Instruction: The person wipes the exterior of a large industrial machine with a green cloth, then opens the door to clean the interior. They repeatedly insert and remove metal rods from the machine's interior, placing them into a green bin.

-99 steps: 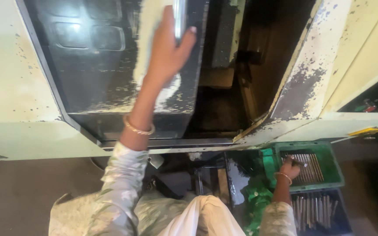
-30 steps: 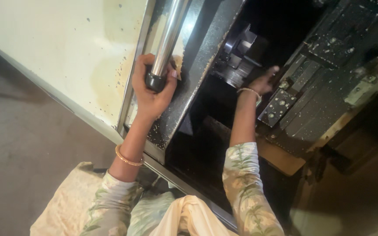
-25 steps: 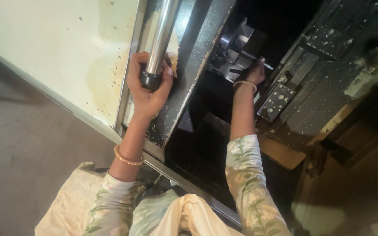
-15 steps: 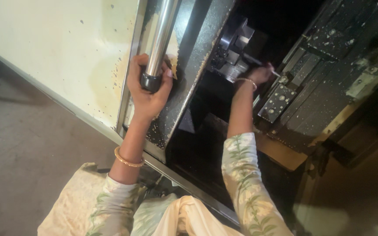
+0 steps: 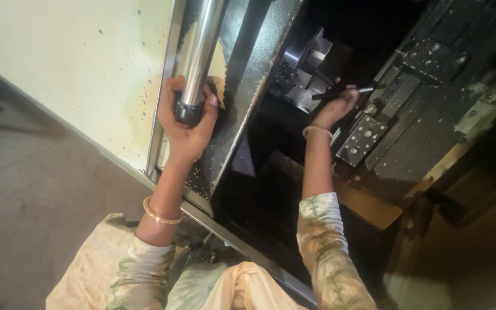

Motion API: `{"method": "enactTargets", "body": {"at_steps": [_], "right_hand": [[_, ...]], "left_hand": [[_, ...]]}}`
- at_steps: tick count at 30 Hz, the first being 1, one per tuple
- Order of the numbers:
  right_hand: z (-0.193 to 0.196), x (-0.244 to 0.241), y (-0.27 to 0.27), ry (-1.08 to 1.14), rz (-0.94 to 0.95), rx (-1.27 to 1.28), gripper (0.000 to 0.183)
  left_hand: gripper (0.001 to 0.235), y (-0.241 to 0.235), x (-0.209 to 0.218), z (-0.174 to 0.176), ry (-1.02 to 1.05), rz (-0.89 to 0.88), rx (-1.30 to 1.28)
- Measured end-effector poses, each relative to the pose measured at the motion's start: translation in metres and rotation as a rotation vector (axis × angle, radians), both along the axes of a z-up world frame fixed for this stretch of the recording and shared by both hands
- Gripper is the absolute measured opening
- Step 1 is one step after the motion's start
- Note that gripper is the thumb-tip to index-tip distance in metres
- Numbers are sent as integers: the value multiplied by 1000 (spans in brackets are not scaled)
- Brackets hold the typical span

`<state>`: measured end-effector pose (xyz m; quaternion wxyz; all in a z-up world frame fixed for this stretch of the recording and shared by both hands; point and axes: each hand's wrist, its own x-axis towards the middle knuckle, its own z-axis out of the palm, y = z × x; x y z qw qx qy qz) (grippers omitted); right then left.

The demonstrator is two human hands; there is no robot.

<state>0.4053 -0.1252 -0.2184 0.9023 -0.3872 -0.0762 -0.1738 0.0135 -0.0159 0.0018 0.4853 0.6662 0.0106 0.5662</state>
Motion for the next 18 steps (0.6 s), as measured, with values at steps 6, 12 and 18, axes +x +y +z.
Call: {"method": "enactTargets", "body": {"at_steps": [6, 12, 18], "right_hand": [[22, -11, -7, -72, 121, -77, 23], [-5, 18, 9, 100, 396, -200, 26], [-49, 51, 11, -152, -287, -266, 58]], "left_hand": [[29, 2, 0, -2, -2, -16, 2], [30, 11, 3, -12, -45, -13, 104], [48, 15, 12, -27, -144, 181, 215]]}}
